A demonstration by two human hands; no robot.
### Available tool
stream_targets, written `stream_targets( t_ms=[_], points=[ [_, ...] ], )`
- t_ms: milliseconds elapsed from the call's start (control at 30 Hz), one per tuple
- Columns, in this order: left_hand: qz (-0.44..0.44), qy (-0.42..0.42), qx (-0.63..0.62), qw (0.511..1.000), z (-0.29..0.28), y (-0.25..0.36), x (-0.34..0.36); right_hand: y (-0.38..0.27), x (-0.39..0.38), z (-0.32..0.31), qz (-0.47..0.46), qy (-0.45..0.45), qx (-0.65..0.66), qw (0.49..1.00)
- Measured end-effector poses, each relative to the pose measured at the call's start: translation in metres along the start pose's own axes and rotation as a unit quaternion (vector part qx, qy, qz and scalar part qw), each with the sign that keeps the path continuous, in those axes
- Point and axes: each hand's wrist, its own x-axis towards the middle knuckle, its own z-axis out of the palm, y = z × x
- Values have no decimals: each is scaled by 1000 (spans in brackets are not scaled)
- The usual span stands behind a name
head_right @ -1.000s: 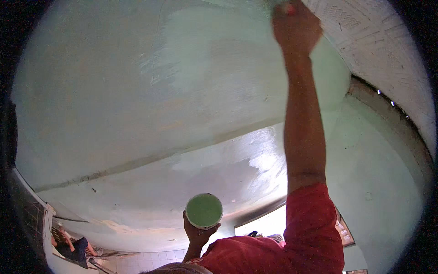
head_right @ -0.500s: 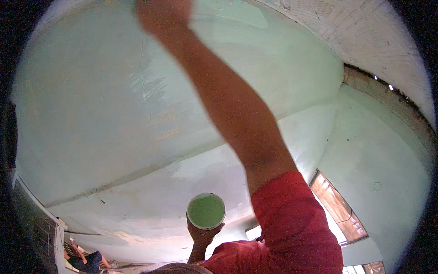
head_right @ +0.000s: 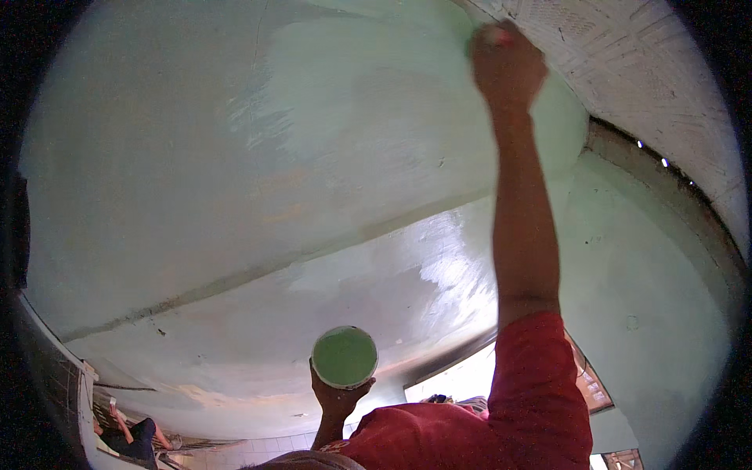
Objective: Painting a ceiling using a brush and a small bucket of paint.
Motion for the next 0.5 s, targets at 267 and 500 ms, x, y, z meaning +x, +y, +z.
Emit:
stream_targets(
  t_ms=[267, 500],
  points=[
    [29, -35, -10, 999, 19, 8, 8, -277, -66, 2, -245, -95, 270, 926],
    [35, -22, 34, 999, 18, 6, 7, -218, -33, 58, -5, -29, 348, 937]
  ],
)
